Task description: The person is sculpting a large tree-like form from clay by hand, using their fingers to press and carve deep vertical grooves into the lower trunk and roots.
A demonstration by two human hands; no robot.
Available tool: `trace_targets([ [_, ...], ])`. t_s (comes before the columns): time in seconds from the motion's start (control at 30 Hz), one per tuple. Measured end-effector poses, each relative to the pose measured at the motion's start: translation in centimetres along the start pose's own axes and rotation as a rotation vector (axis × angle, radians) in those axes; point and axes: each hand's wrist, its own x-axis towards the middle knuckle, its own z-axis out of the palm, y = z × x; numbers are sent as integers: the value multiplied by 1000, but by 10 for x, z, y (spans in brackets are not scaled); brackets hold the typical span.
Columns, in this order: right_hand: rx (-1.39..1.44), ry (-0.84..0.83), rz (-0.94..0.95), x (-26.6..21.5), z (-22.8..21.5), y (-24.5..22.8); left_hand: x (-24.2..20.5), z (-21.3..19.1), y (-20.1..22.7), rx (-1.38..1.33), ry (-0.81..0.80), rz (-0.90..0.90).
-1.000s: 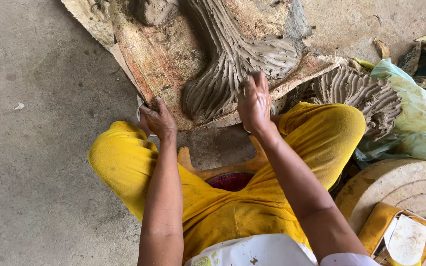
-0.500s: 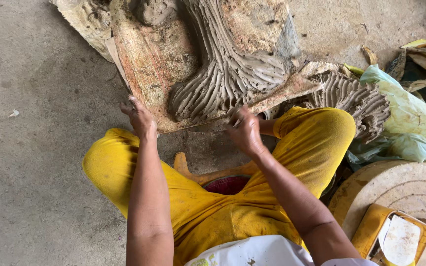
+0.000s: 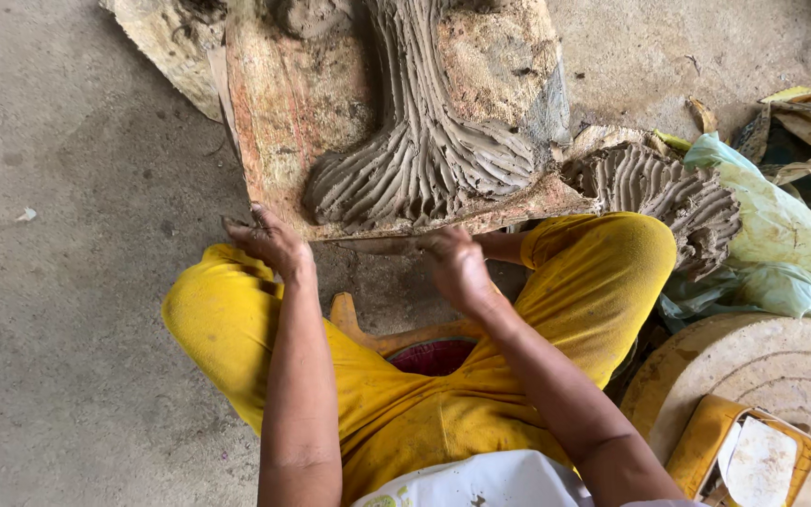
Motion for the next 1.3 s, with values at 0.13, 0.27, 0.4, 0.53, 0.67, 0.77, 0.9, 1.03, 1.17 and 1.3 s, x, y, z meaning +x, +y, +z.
trace_targets([
  [0.13, 1012, -22, 786, 25, -66, 13, -8, 24, -16, -295, -81, -195],
  [0.27, 446, 256, 399, 71, -74, 37, -8, 39, -21, -635, -160, -207],
  [0.4, -308, 265, -203, 117, -42, 39, -13, 26, 7, -467, -202, -335],
  [0.53, -455, 179, -266, 111, -31, 38, -18, 15, 34, -273, -157, -322],
  [0.67, -409, 289, -292, 92, -30, 41, -12, 26, 13, -212, -124, -187],
  [0.77, -451, 196, -296, 64, -33, 44, -3, 39, -12, -181, -96, -113],
  [0.9, -634, -382, -21, 33, -45, 49, 6, 48, -28, -346, -116, -11],
  [1.03, -214, 94, -37, 58, -56, 62, 11, 53, -35, -352, -132, -27],
  [1.17, -345, 136, -166, 108, -62, 45, 11, 52, -29, -269, -146, -158],
  [1.3, -396, -12, -354, 105, -63, 36, 11, 47, -22, -227, -168, -158],
])
